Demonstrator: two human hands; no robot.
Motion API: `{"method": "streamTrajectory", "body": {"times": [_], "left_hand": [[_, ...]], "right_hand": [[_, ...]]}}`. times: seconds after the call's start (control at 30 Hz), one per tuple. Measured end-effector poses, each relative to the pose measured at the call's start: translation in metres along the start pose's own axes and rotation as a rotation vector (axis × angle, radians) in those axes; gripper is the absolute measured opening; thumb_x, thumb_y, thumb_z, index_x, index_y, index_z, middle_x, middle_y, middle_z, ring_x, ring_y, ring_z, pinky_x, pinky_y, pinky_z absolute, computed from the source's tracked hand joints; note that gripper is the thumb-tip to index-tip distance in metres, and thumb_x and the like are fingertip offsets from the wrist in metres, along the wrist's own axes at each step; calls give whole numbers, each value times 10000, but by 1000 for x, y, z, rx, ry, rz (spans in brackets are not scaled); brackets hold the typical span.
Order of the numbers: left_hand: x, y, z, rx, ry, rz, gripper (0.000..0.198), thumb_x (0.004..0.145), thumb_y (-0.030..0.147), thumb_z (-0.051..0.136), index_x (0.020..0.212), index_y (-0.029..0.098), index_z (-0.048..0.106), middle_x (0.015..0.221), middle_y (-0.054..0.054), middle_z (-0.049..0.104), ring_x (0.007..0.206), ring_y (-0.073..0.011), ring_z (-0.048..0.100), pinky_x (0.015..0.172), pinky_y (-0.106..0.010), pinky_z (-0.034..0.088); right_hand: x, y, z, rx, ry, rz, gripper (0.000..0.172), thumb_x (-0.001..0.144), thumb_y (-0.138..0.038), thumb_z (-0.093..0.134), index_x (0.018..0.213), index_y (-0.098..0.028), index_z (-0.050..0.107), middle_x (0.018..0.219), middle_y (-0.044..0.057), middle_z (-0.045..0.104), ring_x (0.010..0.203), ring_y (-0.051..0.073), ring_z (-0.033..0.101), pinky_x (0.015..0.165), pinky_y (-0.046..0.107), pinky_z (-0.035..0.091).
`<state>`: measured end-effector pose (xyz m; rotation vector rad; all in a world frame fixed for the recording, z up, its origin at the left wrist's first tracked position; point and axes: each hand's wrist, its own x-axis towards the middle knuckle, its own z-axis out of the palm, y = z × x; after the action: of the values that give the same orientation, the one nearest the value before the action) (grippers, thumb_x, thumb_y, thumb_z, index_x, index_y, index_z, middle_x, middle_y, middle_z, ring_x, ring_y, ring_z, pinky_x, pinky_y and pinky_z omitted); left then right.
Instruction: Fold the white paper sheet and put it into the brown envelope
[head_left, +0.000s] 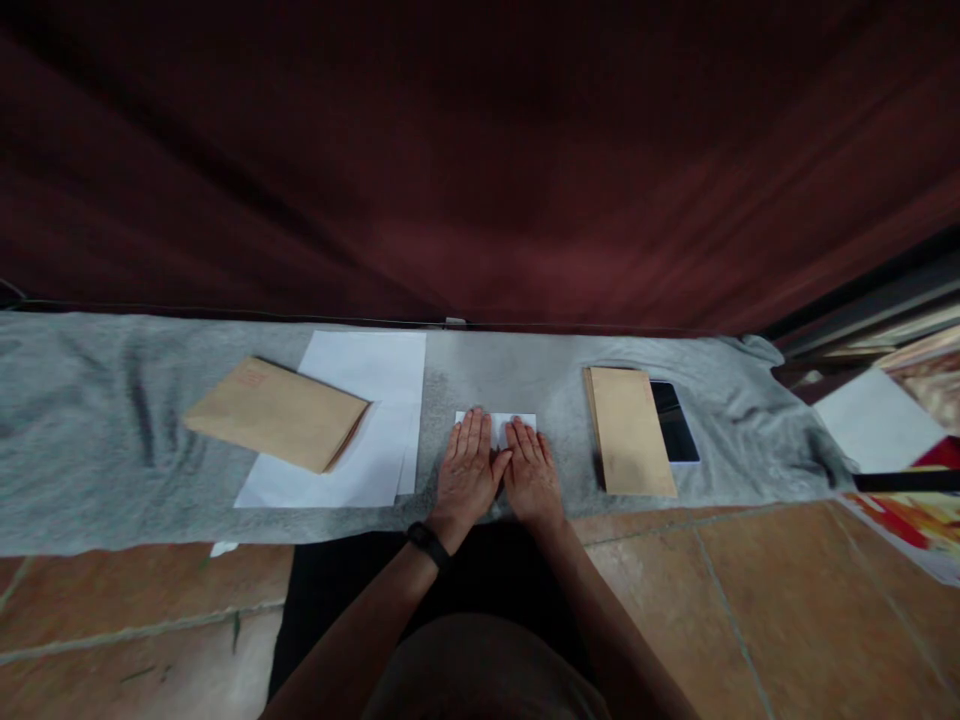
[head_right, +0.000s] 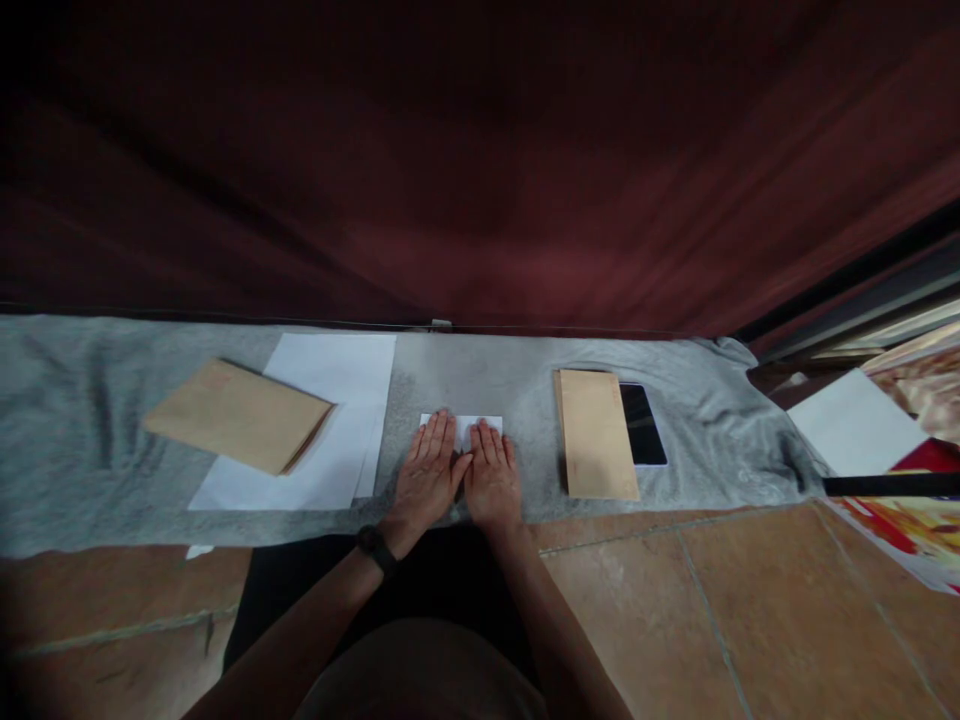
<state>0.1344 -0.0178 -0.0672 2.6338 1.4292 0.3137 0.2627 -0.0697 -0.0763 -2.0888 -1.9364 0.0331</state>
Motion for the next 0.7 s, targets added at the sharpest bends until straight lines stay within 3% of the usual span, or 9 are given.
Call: {"method": "streamTrajectory", "body": {"times": [0.2,0.43,0.57,0.7], "left_hand": [[-3,-3,0,5,16,-51,652,1023,363,355,1576,31,259,1659,-196,236,1555,-292,181,1254,-502,226],[-3,-3,-1,11,18,-88,624,1019,339,374,1568,53,292,1658,-195,244,1546,-306,217,1249,-518,226],[-4,-3,-4,7,16,-76,614,1022,352,390,1567,79,312,1662,-203,228,1547,-321,208,1247,-523,216],[-4,-4,-6,1,-32,-60,599,1009,277,404,1587,163,294,1676,-165,215,1552,-309,194,1247,-532,208]], "right_hand": [[-1,11,1,19,78,32,538,1050,-296,381,1567,-151,366,1590,128,418,1482,271,370,1223,494,242],[-1,25,-3,25,87,69,521,1072,-310,331,1556,-126,377,1582,141,429,1483,265,370,1225,505,247],[2,13,-5,92,103,36,512,1076,-309,316,1537,-105,406,1580,140,434,1501,257,336,1227,502,256],[4,-6,-2,141,27,-75,508,1079,-319,320,1553,-150,392,1596,119,414,1501,230,338,1225,471,279]]}}
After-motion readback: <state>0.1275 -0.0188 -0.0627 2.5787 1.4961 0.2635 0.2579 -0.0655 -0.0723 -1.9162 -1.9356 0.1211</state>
